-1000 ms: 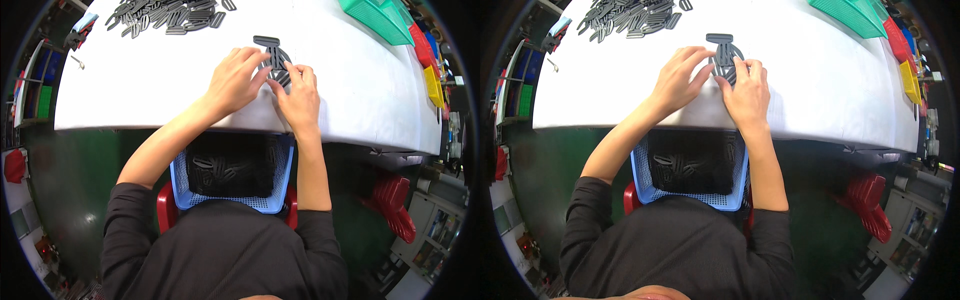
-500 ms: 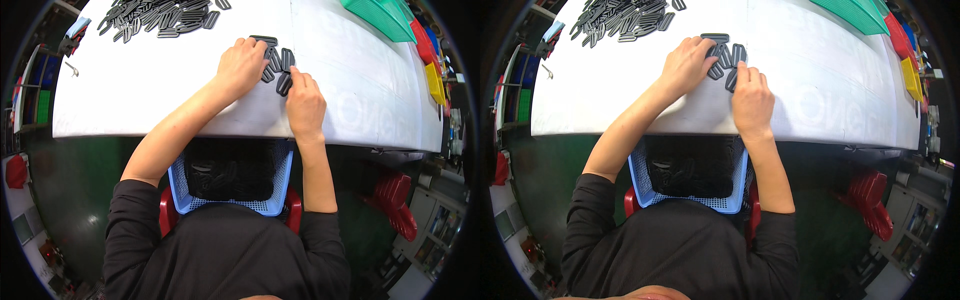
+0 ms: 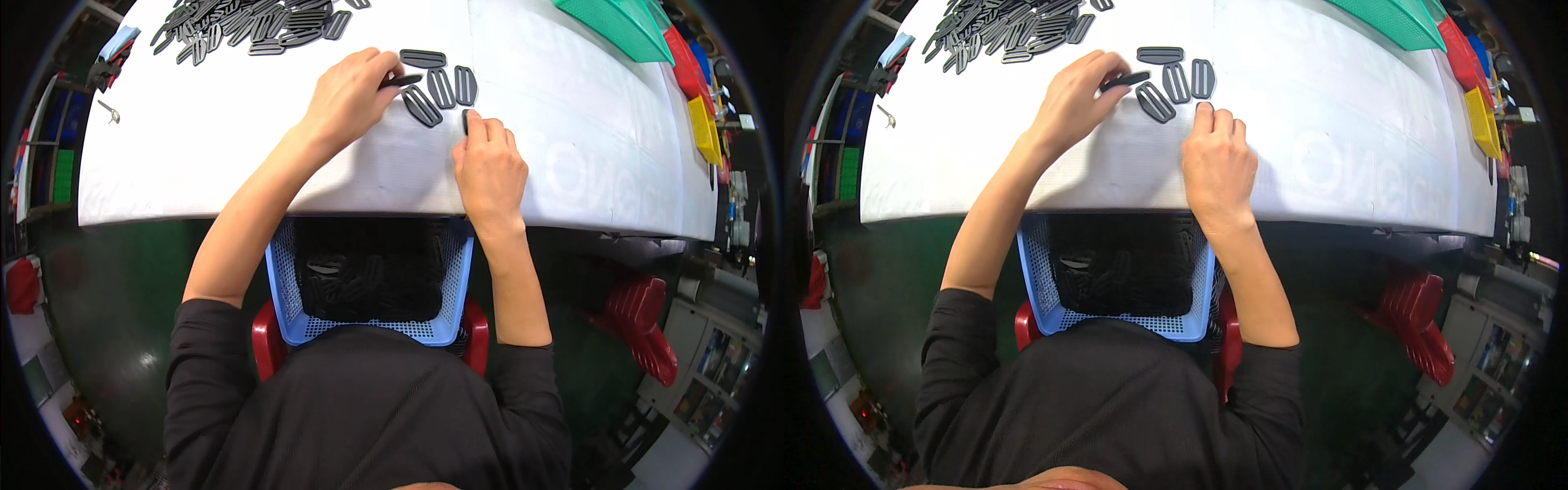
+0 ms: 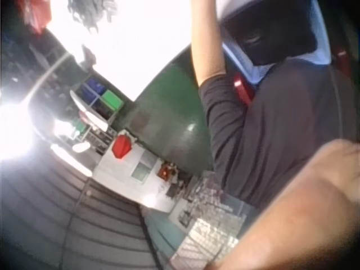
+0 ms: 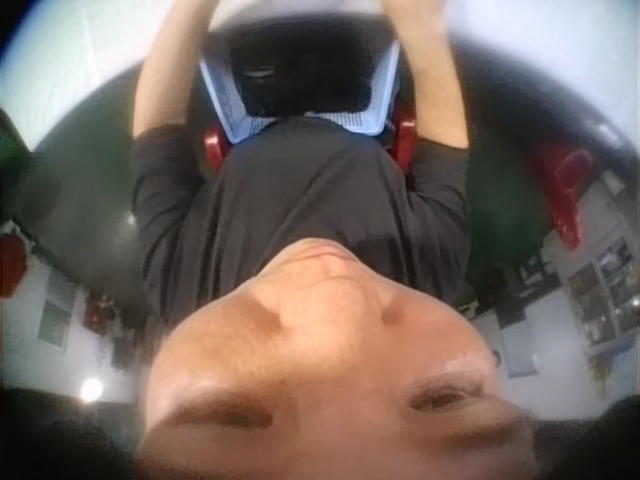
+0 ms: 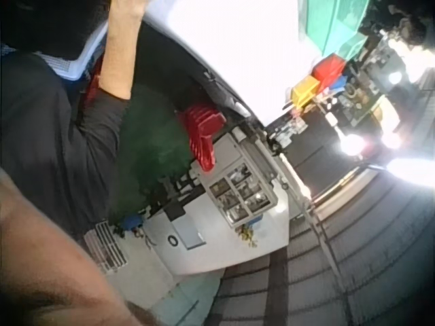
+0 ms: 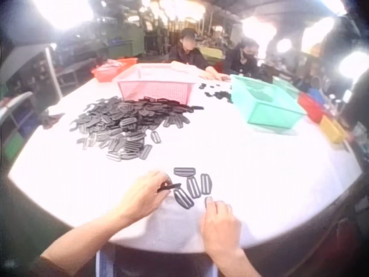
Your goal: The person picks up plastic strap adjusters from a large pile and places them into a small blue basket.
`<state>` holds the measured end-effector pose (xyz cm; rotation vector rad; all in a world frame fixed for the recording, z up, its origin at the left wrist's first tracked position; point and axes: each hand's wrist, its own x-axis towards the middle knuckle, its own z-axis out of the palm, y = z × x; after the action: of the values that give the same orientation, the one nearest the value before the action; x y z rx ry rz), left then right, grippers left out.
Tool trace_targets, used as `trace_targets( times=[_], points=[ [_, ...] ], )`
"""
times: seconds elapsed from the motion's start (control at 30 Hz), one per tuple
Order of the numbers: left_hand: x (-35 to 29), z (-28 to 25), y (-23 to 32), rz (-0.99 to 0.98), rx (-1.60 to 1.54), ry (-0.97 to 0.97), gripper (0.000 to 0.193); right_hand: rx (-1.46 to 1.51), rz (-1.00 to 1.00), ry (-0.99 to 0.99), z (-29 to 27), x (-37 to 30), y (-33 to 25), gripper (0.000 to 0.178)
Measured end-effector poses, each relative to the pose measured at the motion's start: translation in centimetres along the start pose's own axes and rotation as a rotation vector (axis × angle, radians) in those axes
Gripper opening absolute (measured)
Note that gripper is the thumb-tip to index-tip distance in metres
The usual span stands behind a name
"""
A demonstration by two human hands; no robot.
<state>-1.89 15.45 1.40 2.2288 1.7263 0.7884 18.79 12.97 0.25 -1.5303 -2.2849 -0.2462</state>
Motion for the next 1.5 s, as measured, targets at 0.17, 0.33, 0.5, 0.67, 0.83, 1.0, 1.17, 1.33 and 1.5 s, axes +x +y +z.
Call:
trace_targets(
  times=[0.17, 0.33, 0.5, 0.67, 0.83, 1.0, 1.17, 1.33, 1.5],
  points=[
    [-5.1, -2.4, 0.1, 0.091, -0.042, -0.193, 0.026, 0.235, 0.052, -0.057, -0.1, 0.2, 2.7, 0.025],
    [-1.9, -2.0, -0.5, 0.188, -0.074, -0.126, 0.037, 0.495, 0.136, -0.285, -1.8, 2.4, 2.1, 0.023],
    [2.4, 0.3, 0.3, 0.168, -0.093, -0.25, 0.033, 0.351, 0.347, -0.319, 0.8, 7.4, 2.5, 0.052],
    [0.3, 0.0, 0.3, 0.22, 0.03, -0.199, 0.03, 0.466, 0.396, -0.436, 2.4, 8.8, 4.1, 0.057],
    [-1.8, -0.6, 0.0, 0.333, 0.081, -0.121, 0.019, 0.426, 0.42, -0.468, 3.0, 9.6, 3.4, 0.044],
    [3.1, 1.6, -1.6, 0.271, 0.135, 0.098, 0.028, 0.411, 0.454, -0.596, 1.7, 10.9, 2.5, 0.04],
    [5.5, 3.4, -2.7, 0.261, 0.227, 0.007, 0.028, 0.339, 0.333, -0.328, 3.0, 10.1, 3.1, 0.03],
    [4.6, 2.5, -3.2, 0.115, 0.151, 0.063, 0.025, 0.215, 0.212, -0.254, 1.5, 8.2, 1.3, 0.025],
    [2.0, 0.1, -4.4, -0.08, -0.027, 0.065, 0.019, 0.35, 0.167, -0.412, 1.4, 8.5, -0.9, 0.036]
  ],
)
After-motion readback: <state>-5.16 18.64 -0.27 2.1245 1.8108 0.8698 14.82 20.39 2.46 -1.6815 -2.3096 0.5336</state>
